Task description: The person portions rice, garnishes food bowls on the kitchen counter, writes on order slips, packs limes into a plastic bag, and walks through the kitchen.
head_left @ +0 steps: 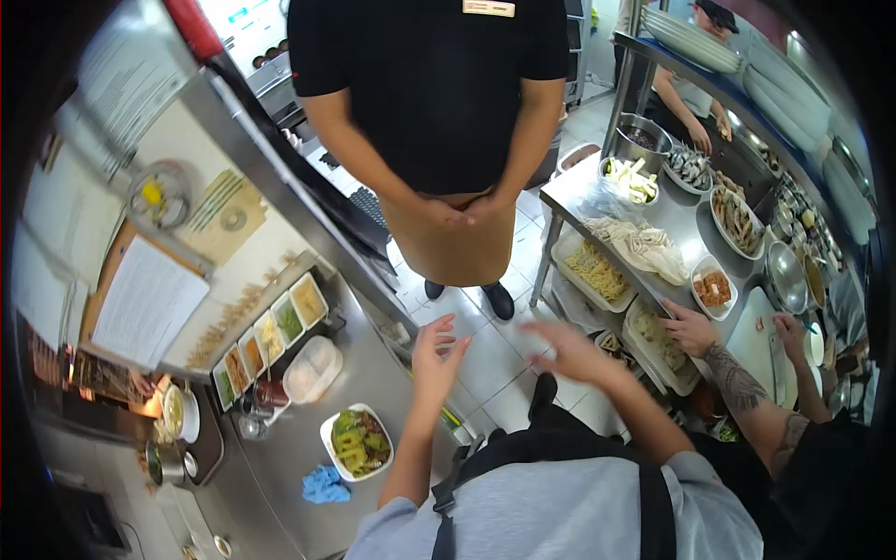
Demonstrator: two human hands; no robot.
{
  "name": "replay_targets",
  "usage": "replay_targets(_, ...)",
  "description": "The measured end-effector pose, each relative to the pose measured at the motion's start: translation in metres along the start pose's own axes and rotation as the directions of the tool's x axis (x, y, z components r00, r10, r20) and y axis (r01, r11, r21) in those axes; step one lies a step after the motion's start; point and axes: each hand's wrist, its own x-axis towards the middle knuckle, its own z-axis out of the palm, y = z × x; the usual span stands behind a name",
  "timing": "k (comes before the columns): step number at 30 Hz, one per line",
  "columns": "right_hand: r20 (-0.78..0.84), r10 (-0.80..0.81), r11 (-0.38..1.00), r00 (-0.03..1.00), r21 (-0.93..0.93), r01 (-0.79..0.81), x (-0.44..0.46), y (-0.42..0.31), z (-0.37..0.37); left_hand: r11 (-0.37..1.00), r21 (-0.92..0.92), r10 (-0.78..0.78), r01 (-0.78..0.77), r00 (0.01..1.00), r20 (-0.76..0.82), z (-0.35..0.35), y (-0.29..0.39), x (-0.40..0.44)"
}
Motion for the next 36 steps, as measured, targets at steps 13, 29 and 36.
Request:
replay_targets(13,-0.531,0.369,0.834,0.763,0.551,-0.019,0.216,0.172,-0.146,0.989,0.064,-0.136,0.133,0.989,0.058,0.116,-0.004,0.126)
replay_targets(29,-0.135,0.035,0.881,0.99,0.472,0.034,0.39,0.203,-0.116,0.936,0.169,-0.318,0.308,0.948,0.029,0.129,-0.032,0.246)
replay_targets(36,-0.085,0.295,0.813,0.952,0.545,-0.204,0.446,0.308,-0.127,0.971,0.202,-0.157,0.127,0.977,0.142,0.1,-0.054,0.381)
